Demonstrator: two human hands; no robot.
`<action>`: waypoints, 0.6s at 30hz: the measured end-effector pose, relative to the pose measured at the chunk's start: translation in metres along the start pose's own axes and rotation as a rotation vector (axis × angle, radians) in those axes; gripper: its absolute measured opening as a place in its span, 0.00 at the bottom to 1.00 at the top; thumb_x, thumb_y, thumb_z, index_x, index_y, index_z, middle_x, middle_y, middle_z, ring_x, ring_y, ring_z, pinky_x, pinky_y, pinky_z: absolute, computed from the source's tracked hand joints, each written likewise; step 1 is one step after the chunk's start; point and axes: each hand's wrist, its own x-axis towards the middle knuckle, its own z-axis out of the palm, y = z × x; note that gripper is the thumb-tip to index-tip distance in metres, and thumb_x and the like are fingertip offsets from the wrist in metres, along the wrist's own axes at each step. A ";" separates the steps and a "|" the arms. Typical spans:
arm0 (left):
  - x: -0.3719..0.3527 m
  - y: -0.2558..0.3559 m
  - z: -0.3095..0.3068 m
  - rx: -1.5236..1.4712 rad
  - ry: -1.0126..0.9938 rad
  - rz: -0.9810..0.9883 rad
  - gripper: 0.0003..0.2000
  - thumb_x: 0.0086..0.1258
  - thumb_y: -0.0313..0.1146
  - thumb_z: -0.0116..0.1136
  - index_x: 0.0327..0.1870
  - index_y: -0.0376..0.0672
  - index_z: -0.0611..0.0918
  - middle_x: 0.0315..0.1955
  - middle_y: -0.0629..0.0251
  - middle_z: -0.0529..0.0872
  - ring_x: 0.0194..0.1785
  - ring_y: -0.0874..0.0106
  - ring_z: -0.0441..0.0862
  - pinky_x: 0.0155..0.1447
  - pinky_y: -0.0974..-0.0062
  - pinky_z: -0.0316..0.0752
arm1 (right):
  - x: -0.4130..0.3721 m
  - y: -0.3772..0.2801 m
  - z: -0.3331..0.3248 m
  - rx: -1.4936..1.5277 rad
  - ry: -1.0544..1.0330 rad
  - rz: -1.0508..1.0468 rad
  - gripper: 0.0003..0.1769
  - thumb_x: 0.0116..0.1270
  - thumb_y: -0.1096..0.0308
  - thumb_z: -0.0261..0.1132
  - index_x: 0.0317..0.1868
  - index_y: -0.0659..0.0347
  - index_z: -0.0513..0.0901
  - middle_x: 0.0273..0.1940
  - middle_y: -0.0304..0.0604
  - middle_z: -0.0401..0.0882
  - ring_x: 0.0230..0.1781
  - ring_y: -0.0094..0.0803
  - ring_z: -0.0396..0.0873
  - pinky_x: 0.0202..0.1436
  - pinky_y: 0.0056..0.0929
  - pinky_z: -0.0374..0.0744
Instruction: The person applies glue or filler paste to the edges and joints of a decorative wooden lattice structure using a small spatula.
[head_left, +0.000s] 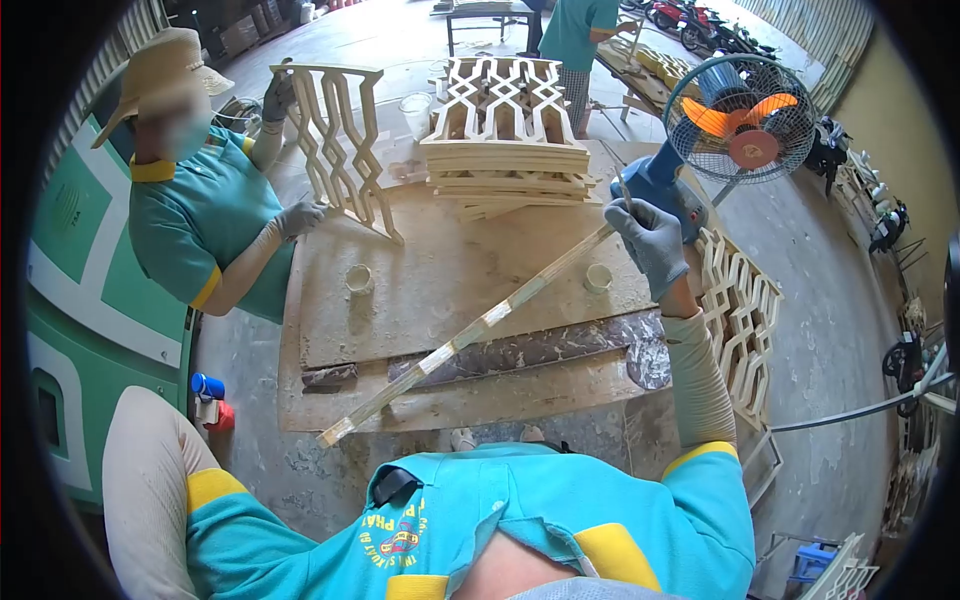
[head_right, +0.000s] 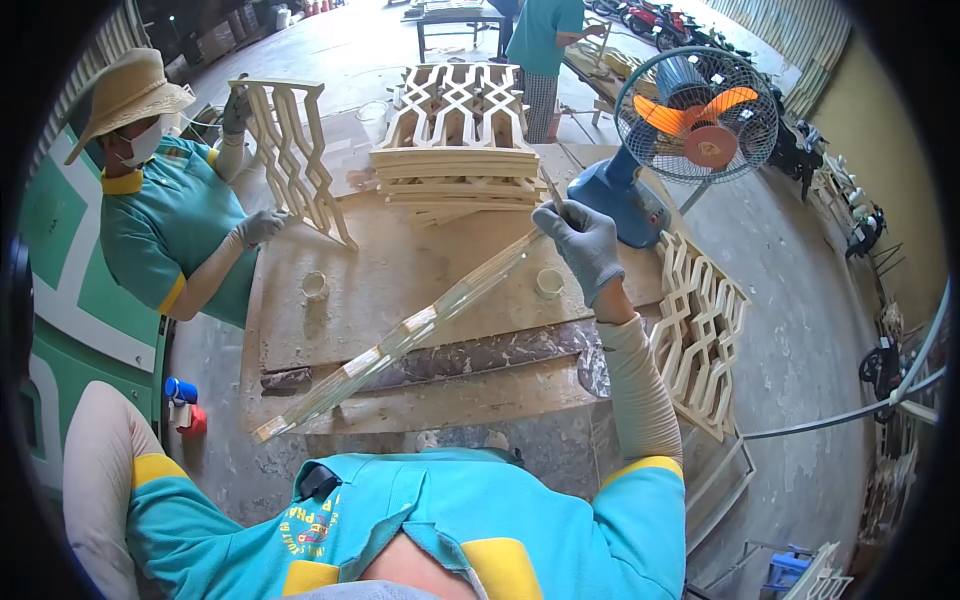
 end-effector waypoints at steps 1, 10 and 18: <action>0.002 0.001 -0.001 0.001 0.006 -0.001 0.26 0.70 0.49 0.52 0.49 0.29 0.78 0.48 0.48 0.80 0.50 0.58 0.79 0.56 0.60 0.75 | -0.001 -0.003 0.001 -0.016 0.012 -0.014 0.12 0.65 0.63 0.73 0.41 0.64 0.88 0.23 0.24 0.73 0.20 0.09 0.63 0.22 0.12 0.59; 0.004 0.003 0.001 -0.015 0.022 0.001 0.26 0.70 0.50 0.51 0.49 0.29 0.78 0.48 0.47 0.80 0.51 0.57 0.79 0.57 0.59 0.74 | 0.001 0.000 0.003 -0.015 -0.001 0.012 0.13 0.64 0.62 0.73 0.41 0.64 0.87 0.23 0.24 0.73 0.20 0.09 0.64 0.22 0.12 0.59; 0.009 0.001 0.003 -0.042 0.046 0.015 0.27 0.70 0.51 0.51 0.50 0.28 0.78 0.49 0.47 0.80 0.51 0.57 0.79 0.58 0.59 0.73 | 0.001 -0.006 0.004 -0.065 -0.007 0.017 0.16 0.63 0.59 0.74 0.41 0.64 0.88 0.22 0.25 0.72 0.20 0.10 0.65 0.22 0.13 0.60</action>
